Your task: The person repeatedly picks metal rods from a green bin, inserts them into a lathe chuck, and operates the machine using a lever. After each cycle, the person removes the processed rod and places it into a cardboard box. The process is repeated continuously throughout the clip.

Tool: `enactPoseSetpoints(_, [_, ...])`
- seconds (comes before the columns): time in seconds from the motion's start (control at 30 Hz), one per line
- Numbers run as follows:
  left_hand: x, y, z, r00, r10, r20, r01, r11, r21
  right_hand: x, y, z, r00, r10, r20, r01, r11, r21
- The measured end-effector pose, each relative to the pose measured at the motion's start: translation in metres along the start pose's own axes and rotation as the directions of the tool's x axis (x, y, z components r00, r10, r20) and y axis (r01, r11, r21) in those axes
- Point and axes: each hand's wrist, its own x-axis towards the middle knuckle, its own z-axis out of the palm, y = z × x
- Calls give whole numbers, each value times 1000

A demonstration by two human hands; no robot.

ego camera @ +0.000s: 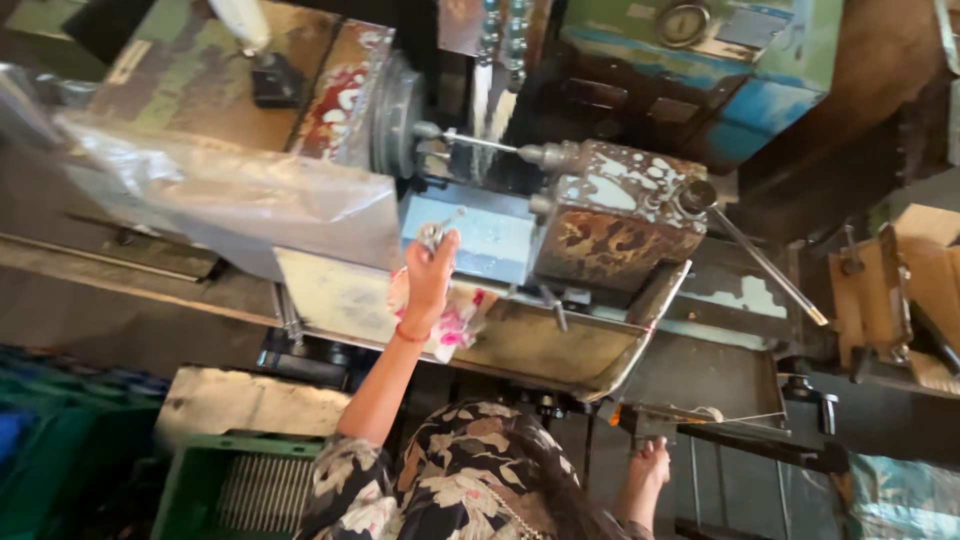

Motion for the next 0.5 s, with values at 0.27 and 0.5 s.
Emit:
enactPoseSetpoints(0.27, [-126, -22, -169, 971, -49, -234, 65, 996, 58, -74, 23, -13, 919, -393, -30, 374, 893, -249])
enactPoseSetpoints(0.5, [-250, 8, -298, 962, 175, -212, 111, 458, 882, -200, 119, 30, 551, -97, 829, 691, 610, -388])
